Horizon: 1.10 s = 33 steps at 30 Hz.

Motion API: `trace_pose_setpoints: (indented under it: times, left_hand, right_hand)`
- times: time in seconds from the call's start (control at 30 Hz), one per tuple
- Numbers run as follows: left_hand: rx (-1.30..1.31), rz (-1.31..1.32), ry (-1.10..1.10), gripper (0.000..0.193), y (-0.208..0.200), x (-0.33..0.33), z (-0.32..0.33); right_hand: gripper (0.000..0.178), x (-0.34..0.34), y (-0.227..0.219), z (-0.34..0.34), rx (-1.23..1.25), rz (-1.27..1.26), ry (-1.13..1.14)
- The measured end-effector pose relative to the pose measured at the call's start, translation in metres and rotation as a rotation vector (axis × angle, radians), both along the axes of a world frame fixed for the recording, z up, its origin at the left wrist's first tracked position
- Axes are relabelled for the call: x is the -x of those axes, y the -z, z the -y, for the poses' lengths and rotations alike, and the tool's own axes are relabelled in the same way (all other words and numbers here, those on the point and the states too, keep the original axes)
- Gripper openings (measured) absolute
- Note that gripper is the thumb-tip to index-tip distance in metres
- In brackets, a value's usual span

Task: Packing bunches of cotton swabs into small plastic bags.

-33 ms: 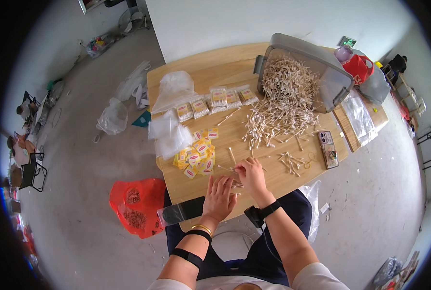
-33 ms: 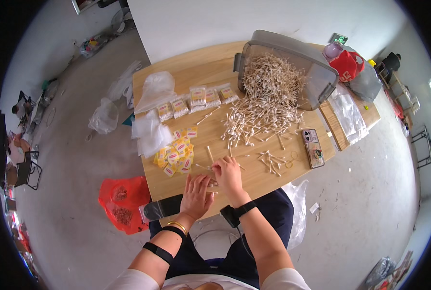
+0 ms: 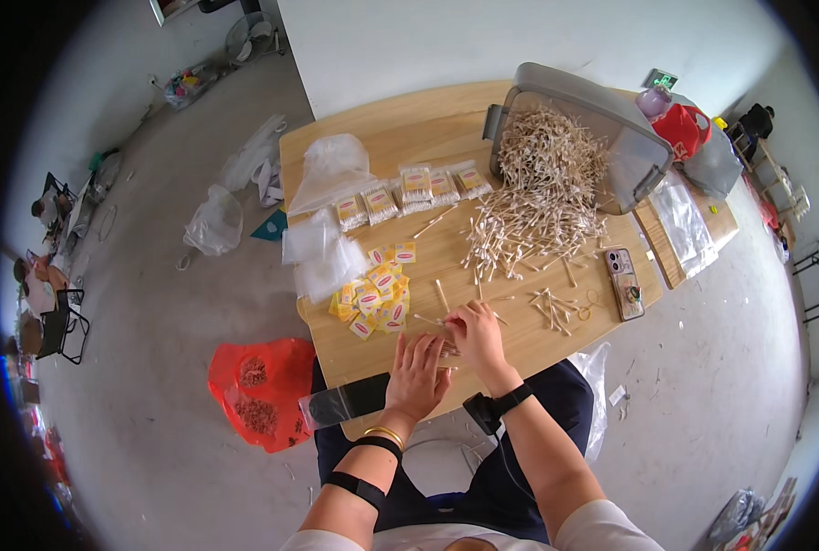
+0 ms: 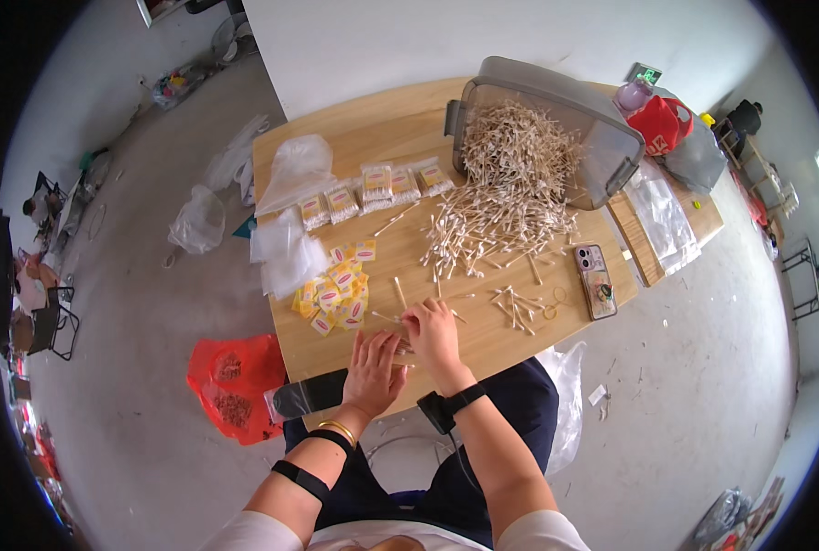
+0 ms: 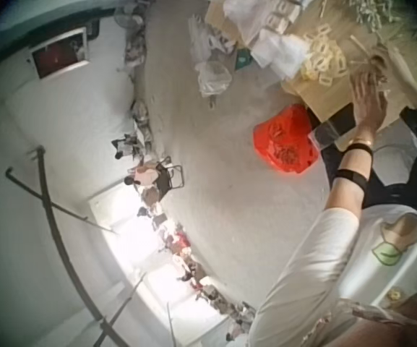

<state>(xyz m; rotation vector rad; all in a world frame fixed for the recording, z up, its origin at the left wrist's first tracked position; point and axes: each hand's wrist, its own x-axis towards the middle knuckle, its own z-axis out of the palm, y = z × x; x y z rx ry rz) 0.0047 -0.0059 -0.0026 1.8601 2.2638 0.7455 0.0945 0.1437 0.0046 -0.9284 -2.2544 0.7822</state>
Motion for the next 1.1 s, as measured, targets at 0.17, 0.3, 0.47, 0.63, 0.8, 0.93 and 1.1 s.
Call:
trace_pose_setpoints:
  times: [0.17, 0.3, 0.47, 0.63, 0.8, 0.93, 1.1]
  left_hand:
    - [-0.017, -0.016, 0.004, 0.065, -0.004, 0.002, 0.003]
    - [-0.012, -0.031, 0.01, 0.067, -0.001, 0.003, 0.0]
    - [-0.012, -0.015, 0.018, 0.071, 0.002, 0.005, -0.005]
    - [0.026, -0.015, 0.031, 0.074, -0.002, 0.006, -0.003]
    - [0.091, -0.071, 0.054, 0.075, -0.009, 0.006, -0.005]
    - [0.174, -0.146, 0.058, 0.075, -0.006, 0.006, -0.007]
    - [0.24, -0.202, 0.064, 0.078, -0.005, 0.005, -0.01]
  right_hand:
    - [0.011, 0.006, -0.002, 0.004, 0.013, -0.007, 0.06]
    - [0.012, 0.027, -0.007, -0.01, -0.068, 0.008, 0.162]
    - [0.009, 0.027, 0.007, -0.026, -0.068, 0.127, 0.114]
    - [0.011, -0.016, -0.002, -0.01, -0.004, 0.131, -0.04]
    - [0.012, -0.036, -0.028, 0.009, -0.055, -0.046, 0.065]
    - [0.016, -0.044, -0.022, 0.033, 0.057, -0.187, 0.179]
    - [0.019, -0.032, -0.008, 0.046, 0.152, -0.386, 0.243]
